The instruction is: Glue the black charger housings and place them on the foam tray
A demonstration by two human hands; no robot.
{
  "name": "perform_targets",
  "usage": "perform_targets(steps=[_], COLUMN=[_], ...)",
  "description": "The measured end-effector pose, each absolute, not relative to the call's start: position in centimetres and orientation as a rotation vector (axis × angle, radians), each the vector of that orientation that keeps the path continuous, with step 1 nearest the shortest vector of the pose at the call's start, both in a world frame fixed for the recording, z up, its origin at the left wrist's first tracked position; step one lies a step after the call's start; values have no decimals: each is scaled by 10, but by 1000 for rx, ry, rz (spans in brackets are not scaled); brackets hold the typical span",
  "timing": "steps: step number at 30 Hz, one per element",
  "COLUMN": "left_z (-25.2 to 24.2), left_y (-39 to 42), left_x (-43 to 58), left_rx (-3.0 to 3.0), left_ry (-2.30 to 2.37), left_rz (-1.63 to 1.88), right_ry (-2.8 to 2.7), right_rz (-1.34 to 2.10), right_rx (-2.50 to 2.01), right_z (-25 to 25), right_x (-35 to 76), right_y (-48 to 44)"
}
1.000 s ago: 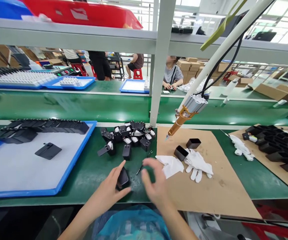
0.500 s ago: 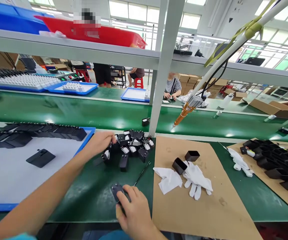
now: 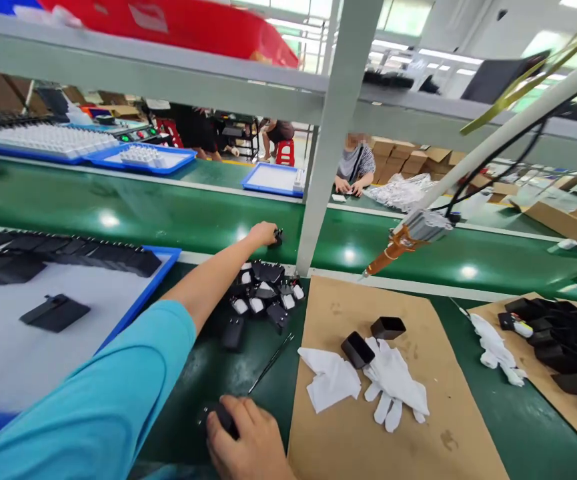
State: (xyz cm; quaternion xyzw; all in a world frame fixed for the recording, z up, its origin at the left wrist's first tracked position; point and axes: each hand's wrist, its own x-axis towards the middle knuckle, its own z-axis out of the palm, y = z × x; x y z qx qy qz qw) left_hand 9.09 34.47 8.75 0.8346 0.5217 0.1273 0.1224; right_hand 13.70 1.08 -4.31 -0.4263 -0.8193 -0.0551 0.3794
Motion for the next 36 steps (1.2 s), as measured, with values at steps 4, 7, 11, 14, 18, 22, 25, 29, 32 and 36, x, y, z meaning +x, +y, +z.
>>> perform_targets(steps=[4,7,11,14,18,22,25,29,32,36], left_z=[112,128,126,105,71,38,14,-5,-7,8], left_y=[329,286,186,110,47,29,36,50,51,34], left_x=[32,-31,-114,-156,-178,-165,-140,-110,-101,-93], left_rx=[2365,2328,2215,2045,1910,1971,2098,2230,2235,2161], left_ry=[1714,1833,1871,1992,2072,1938,1780,1662,1637,1581], left_rz=[430,556,962,1053,995,812,719,719,766,1001], right_ry=[-2175,-2067,-2037,-2079,-1963,-1998,-1668,-919,-442,-192], right_rz=[94,134,156,158,66,305,598,1200,1587,1759], right_rx=[-1105,-1098,-1134,-1168,-1139,-1218,-1272,-1221,-1103,-1003], right_z=[-28,-22,-21,-19,-24,-42,-44,-25,-7,7], right_x=[149,153,145,140,138,136,135,129,123,116], right_y=[4,1,-7,-14,-18,-16,-15,-10,-6,-4])
